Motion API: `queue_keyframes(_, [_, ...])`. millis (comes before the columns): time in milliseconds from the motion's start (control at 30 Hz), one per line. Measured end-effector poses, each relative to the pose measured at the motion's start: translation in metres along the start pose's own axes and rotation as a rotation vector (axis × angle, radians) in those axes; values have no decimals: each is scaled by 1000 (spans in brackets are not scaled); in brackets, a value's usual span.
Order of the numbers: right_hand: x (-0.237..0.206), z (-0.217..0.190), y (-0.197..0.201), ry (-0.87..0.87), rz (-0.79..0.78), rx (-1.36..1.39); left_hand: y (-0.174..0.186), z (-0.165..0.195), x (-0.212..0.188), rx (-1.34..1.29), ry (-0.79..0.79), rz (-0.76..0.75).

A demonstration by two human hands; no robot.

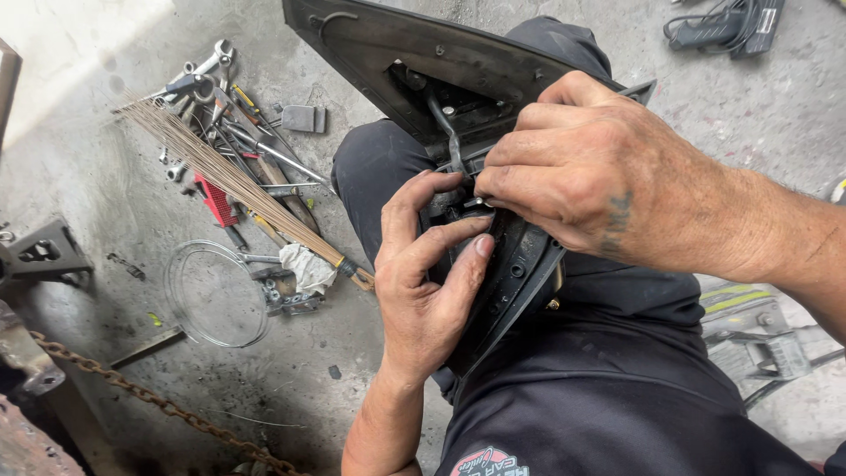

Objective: The person assembles a black plastic housing by inserting metal rods into slots, applying adhesive from a small bottle to the joints, and pressing the pieces together. The person repeatedly aligns and secures the components while seated on the floor.

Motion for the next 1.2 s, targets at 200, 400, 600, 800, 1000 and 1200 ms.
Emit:
queue_keyframes(200, [1,8,2,-28,-68,-37,0,1,5,-18,-25,38])
queue_keyframes(400, [13,11,24,-20,-55,-53,18,-25,9,-536,157,140])
queue_keyframes(600, [17,7,20,-41,-76,-50,24,-37,1,-616,64,117])
queue_keyframes(800, [13,12,16,-79,-100,-83,4,-47,-2,-920,38,116])
queue_keyframes(1000, [-2,21,14,-120,-72,-104,-20,-48,-2,-948,59,155])
queue_keyframes(1200, [-29,34,15,-139,21,-21,-42,-34,5,-905,65,152])
Point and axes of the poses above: each hand's wrist, its own x-axis towards the middle knuckle, its own y-axis out of the back of the hand, z = x × y, the point moved 9 cm from there along x, towards the middle knuckle, and after that the axes turned 14 degrees about -z, right-handed, at the moved point
